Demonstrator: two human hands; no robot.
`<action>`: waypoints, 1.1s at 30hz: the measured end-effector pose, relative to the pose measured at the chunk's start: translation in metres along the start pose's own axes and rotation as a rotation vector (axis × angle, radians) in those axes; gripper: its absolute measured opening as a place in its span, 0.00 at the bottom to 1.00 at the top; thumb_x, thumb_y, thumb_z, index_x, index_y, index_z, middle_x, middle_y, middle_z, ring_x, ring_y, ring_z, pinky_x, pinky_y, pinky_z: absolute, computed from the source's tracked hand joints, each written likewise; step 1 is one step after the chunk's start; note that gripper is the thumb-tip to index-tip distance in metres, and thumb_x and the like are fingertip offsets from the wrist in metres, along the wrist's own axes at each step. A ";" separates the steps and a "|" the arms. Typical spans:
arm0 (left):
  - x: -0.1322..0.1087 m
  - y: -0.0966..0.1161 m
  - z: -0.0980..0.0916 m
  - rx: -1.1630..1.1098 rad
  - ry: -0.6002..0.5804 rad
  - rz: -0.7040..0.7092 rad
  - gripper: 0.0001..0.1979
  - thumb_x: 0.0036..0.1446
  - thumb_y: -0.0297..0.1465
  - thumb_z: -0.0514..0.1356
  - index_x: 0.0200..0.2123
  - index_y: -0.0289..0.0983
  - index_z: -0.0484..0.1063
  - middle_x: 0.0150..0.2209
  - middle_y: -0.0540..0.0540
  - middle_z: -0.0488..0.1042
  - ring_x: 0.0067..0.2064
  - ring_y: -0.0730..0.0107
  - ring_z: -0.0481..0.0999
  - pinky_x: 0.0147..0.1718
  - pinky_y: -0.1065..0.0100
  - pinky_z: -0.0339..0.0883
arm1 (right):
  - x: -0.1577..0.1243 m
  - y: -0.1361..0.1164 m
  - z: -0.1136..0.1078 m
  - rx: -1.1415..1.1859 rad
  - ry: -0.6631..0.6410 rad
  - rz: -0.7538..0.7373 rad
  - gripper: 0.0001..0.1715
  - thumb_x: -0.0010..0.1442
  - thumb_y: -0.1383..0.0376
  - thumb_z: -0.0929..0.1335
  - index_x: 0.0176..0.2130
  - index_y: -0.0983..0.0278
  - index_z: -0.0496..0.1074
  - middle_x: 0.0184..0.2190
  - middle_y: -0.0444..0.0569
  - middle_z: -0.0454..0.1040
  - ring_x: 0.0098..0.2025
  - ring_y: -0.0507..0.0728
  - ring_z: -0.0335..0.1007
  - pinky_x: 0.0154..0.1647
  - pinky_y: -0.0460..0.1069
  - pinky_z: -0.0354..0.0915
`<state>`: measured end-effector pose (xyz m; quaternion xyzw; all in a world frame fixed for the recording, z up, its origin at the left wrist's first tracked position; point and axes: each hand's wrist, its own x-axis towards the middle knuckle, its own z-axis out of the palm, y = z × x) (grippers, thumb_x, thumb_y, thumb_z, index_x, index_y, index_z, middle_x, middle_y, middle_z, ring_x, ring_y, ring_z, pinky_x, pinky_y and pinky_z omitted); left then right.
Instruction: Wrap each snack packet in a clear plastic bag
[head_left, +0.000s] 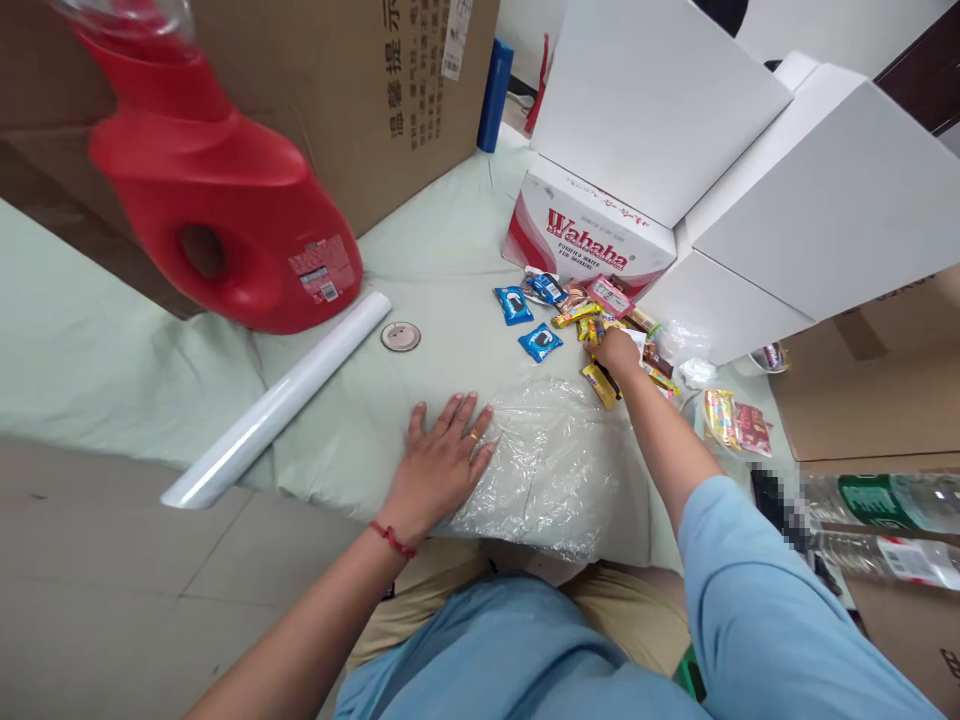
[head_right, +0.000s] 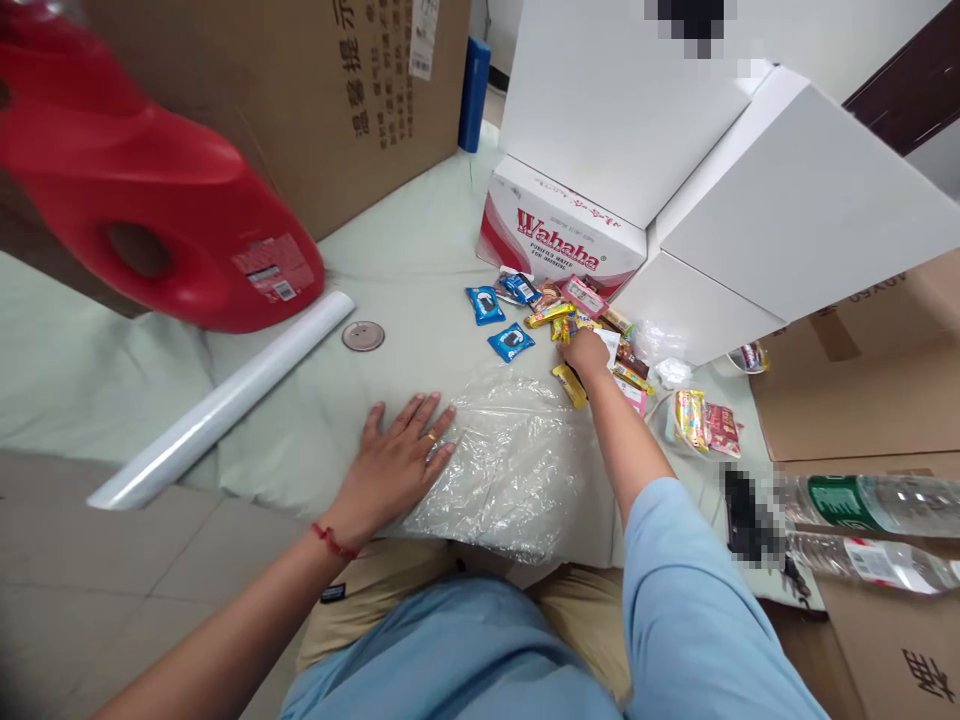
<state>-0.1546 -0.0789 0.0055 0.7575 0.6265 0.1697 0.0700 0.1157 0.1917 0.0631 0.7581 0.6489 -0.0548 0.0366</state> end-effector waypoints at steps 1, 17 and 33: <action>0.000 0.000 0.000 0.005 0.000 0.001 0.27 0.74 0.41 0.47 0.71 0.42 0.64 0.75 0.39 0.58 0.75 0.48 0.58 0.73 0.33 0.36 | -0.002 -0.002 0.001 0.001 0.010 0.010 0.25 0.60 0.59 0.73 0.53 0.69 0.76 0.54 0.67 0.78 0.54 0.68 0.76 0.48 0.53 0.68; 0.001 0.001 0.002 0.034 -0.040 -0.016 0.28 0.74 0.42 0.47 0.73 0.45 0.60 0.76 0.39 0.55 0.76 0.51 0.54 0.73 0.34 0.33 | -0.136 0.083 -0.061 0.426 0.009 -0.496 0.24 0.59 0.55 0.70 0.51 0.63 0.78 0.35 0.47 0.78 0.34 0.57 0.70 0.36 0.49 0.63; 0.003 0.003 0.000 0.131 -0.101 -0.028 0.29 0.74 0.44 0.45 0.74 0.46 0.58 0.76 0.40 0.55 0.76 0.49 0.55 0.72 0.34 0.37 | -0.179 0.026 0.008 0.042 -0.308 -0.651 0.16 0.75 0.61 0.62 0.49 0.62 0.78 0.50 0.54 0.76 0.45 0.58 0.75 0.38 0.48 0.57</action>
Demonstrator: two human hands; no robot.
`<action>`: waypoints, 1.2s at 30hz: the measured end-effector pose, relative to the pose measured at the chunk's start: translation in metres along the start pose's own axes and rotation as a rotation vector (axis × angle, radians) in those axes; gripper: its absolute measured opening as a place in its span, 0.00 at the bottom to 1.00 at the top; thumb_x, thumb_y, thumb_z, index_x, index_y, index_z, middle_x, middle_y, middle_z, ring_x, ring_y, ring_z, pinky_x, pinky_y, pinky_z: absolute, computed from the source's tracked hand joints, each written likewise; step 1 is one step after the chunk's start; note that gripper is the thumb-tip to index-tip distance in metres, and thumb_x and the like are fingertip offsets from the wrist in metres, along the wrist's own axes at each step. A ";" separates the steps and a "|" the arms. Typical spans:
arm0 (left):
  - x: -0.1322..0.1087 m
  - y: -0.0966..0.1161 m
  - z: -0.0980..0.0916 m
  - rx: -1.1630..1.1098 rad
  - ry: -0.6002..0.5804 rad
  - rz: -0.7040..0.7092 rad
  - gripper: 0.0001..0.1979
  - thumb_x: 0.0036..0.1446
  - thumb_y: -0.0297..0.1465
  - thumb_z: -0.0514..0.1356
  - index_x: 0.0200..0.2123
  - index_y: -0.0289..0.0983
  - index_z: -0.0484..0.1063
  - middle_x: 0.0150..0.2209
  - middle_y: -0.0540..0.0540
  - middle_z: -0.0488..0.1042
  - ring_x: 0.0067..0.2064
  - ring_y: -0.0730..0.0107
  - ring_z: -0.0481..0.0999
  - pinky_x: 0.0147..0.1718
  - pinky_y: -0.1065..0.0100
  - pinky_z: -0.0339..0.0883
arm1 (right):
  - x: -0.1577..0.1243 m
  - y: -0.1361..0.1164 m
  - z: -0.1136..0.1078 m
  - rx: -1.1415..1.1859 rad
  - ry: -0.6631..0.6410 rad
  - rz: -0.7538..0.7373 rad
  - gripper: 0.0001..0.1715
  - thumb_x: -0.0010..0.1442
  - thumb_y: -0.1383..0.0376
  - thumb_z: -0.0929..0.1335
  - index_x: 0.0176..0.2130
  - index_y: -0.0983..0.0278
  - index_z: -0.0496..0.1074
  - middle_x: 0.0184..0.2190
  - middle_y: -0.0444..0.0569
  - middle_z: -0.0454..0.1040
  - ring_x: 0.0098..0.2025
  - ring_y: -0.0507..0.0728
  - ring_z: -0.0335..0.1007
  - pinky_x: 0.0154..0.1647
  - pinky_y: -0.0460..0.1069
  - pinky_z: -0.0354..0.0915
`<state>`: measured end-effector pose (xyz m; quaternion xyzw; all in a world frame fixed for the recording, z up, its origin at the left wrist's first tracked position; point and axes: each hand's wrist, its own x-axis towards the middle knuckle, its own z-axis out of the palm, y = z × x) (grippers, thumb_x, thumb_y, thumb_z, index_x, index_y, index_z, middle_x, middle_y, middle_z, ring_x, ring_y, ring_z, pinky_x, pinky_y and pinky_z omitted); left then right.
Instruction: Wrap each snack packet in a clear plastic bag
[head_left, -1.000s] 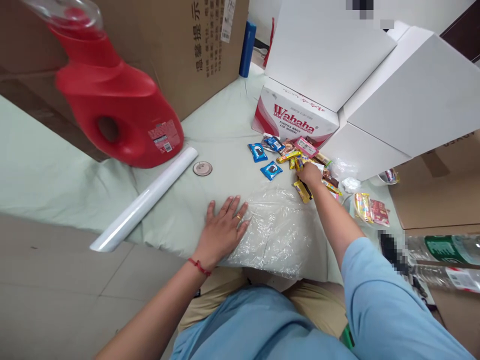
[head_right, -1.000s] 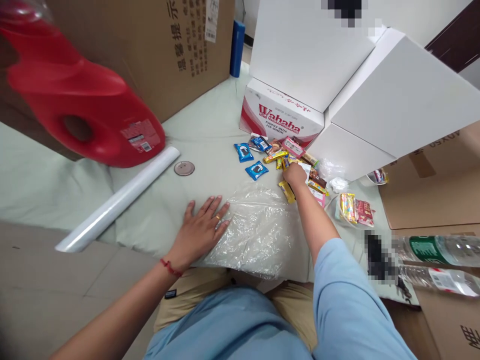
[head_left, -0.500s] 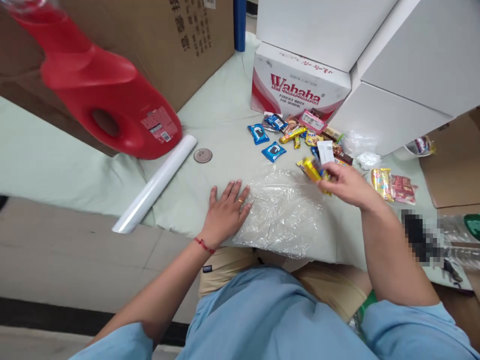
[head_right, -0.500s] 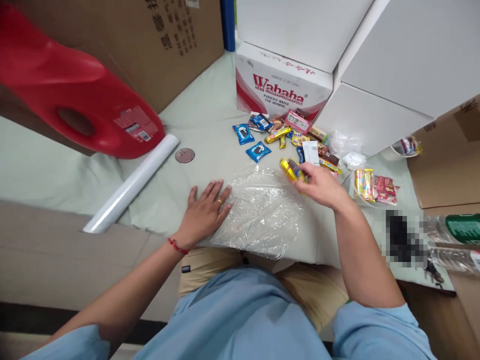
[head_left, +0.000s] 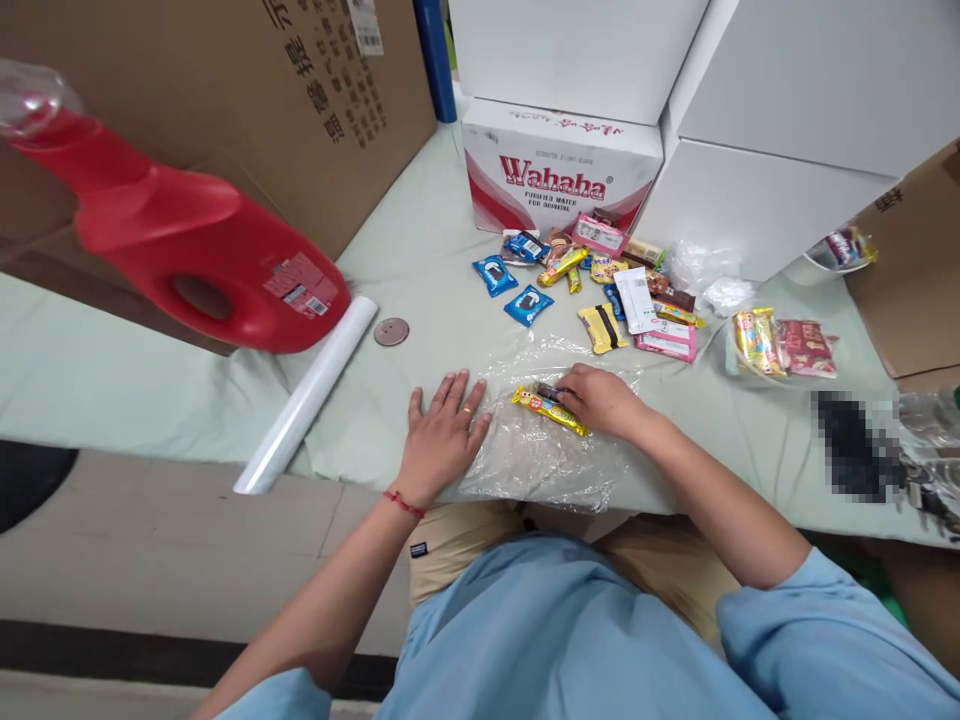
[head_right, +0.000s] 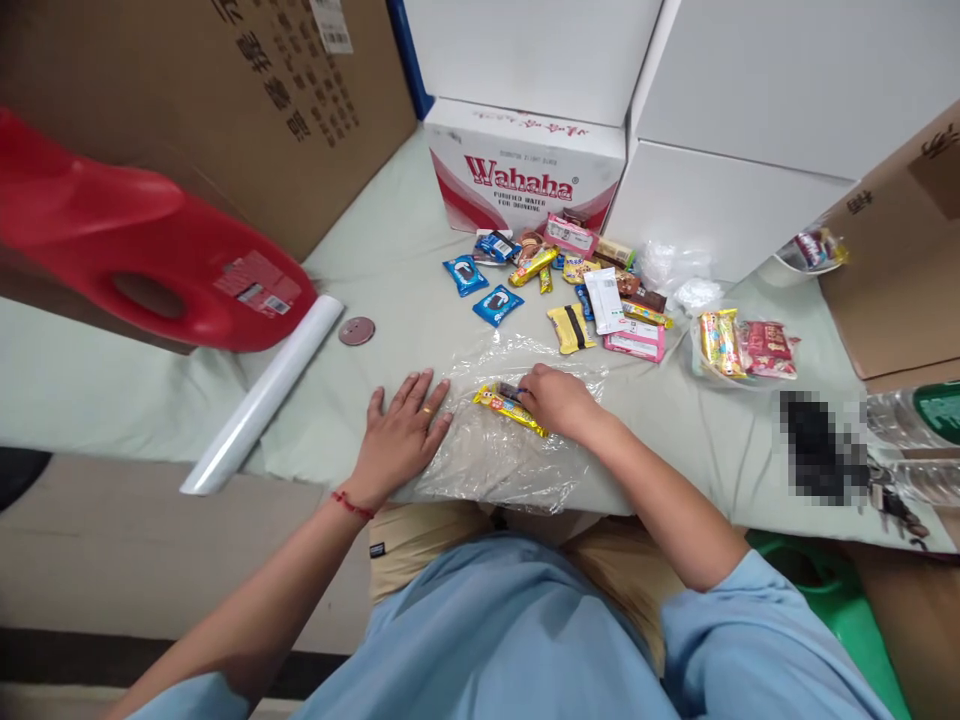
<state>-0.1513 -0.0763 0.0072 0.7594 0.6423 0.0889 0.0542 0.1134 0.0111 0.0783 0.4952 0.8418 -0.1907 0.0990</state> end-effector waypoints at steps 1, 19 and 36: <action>0.000 0.000 0.000 0.001 -0.003 -0.001 0.29 0.74 0.44 0.45 0.74 0.46 0.58 0.76 0.40 0.55 0.76 0.49 0.55 0.72 0.34 0.37 | -0.001 -0.002 0.002 -0.001 0.023 0.018 0.17 0.76 0.60 0.61 0.50 0.62 0.78 0.49 0.53 0.76 0.45 0.58 0.75 0.38 0.49 0.58; -0.001 0.002 -0.001 -0.023 0.010 -0.002 0.28 0.74 0.42 0.46 0.73 0.45 0.59 0.76 0.38 0.56 0.76 0.48 0.56 0.71 0.32 0.39 | -0.016 -0.015 0.015 -0.172 0.192 -0.196 0.19 0.69 0.63 0.67 0.57 0.64 0.73 0.50 0.60 0.76 0.54 0.69 0.62 0.51 0.59 0.56; -0.045 -0.011 -0.013 -0.167 0.340 0.137 0.33 0.69 0.29 0.55 0.75 0.47 0.53 0.74 0.36 0.59 0.76 0.48 0.55 0.71 0.40 0.55 | -0.069 0.017 0.046 0.220 0.504 -0.389 0.19 0.73 0.57 0.66 0.57 0.62 0.74 0.52 0.60 0.75 0.52 0.65 0.69 0.54 0.60 0.68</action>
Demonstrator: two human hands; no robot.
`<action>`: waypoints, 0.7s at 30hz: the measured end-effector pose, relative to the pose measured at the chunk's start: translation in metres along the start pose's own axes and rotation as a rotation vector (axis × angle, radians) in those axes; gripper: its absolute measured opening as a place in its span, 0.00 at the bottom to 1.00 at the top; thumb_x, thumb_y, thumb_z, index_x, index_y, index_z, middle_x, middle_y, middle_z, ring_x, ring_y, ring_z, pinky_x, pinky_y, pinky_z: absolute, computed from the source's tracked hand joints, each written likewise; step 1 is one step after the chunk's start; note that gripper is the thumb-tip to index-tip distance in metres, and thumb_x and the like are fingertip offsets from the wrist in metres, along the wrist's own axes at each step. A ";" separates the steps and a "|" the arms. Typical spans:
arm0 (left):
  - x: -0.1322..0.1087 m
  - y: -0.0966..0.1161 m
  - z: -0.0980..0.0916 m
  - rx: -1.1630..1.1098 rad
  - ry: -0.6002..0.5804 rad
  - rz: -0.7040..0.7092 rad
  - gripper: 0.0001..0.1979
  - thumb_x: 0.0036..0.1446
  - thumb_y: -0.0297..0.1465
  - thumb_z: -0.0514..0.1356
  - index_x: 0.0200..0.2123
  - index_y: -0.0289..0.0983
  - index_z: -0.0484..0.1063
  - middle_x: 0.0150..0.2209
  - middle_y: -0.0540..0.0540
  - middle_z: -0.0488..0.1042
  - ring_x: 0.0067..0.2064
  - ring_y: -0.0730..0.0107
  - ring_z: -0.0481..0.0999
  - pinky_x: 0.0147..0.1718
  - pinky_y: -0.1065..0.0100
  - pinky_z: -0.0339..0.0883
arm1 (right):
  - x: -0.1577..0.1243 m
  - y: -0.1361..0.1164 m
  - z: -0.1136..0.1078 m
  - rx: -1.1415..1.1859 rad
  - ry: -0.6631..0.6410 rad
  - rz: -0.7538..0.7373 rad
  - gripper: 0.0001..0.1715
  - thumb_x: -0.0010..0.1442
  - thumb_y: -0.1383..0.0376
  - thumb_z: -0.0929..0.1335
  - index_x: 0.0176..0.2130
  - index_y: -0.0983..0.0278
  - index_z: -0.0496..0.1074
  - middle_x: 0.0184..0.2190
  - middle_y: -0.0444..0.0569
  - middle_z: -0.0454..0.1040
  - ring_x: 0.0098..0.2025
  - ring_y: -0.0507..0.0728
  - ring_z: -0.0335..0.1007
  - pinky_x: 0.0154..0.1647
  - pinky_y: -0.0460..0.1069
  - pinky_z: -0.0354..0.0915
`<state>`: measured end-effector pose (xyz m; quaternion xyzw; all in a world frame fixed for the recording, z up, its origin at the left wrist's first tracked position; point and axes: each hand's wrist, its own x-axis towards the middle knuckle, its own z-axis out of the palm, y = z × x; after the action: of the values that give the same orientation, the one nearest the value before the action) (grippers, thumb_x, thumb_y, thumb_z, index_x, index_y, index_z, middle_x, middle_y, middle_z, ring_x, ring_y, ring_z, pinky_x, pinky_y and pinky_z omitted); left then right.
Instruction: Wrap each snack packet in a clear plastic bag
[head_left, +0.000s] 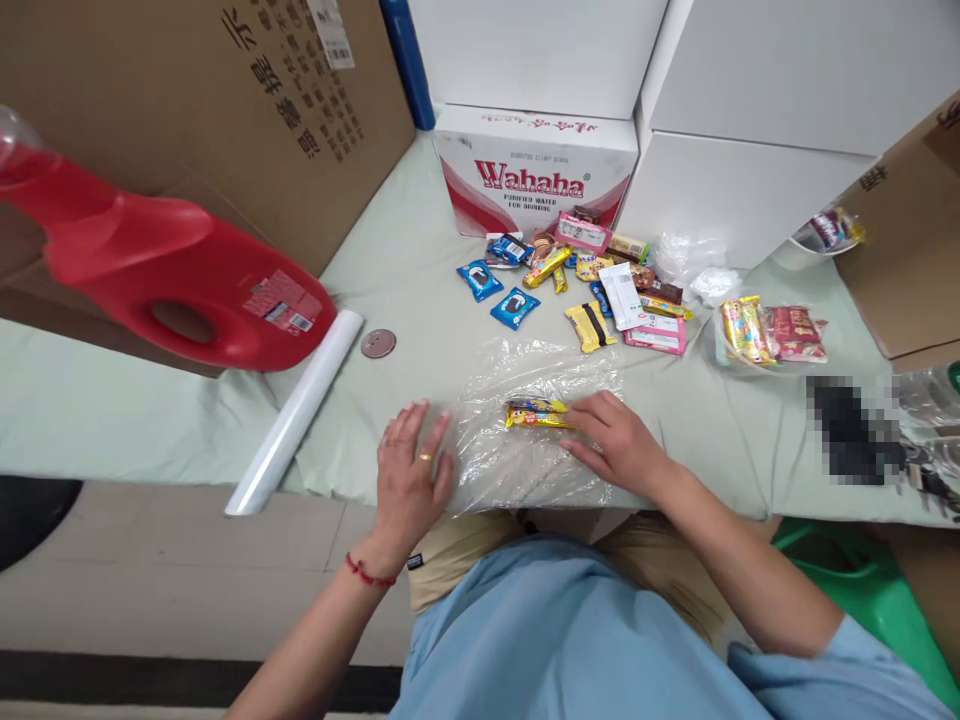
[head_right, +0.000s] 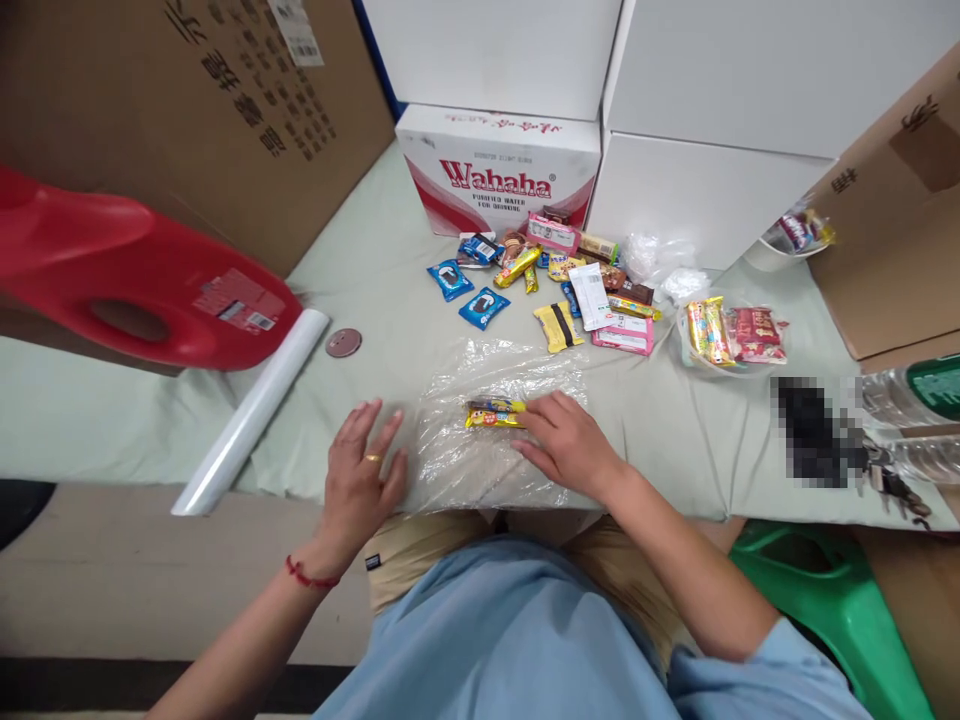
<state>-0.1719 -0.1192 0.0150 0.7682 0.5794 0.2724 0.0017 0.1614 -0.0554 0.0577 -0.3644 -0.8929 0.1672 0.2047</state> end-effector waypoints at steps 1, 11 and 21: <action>-0.001 0.000 -0.006 -0.032 -0.032 0.079 0.35 0.68 0.27 0.54 0.75 0.49 0.51 0.72 0.38 0.63 0.75 0.51 0.58 0.71 0.41 0.54 | -0.013 -0.003 -0.002 0.045 0.011 -0.002 0.18 0.73 0.57 0.66 0.56 0.61 0.75 0.49 0.58 0.76 0.50 0.65 0.70 0.51 0.60 0.70; -0.035 -0.021 -0.019 -0.210 -0.436 0.312 0.12 0.69 0.27 0.56 0.51 0.42 0.75 0.66 0.41 0.73 0.71 0.60 0.67 0.74 0.48 0.51 | -0.106 -0.022 0.029 0.205 0.084 0.109 0.11 0.72 0.68 0.66 0.50 0.57 0.77 0.46 0.54 0.79 0.48 0.61 0.76 0.49 0.59 0.76; 0.059 -0.021 -0.015 -0.384 -0.376 -0.110 0.12 0.67 0.41 0.55 0.41 0.43 0.76 0.50 0.43 0.83 0.62 0.58 0.77 0.59 0.55 0.73 | -0.044 0.013 -0.033 0.290 0.023 0.272 0.14 0.73 0.57 0.64 0.42 0.59 0.77 0.38 0.50 0.82 0.40 0.58 0.78 0.44 0.52 0.71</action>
<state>-0.1861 -0.0643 0.0452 0.7583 0.5475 0.2291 0.2697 0.2139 -0.0733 0.0690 -0.4502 -0.7997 0.3160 0.2406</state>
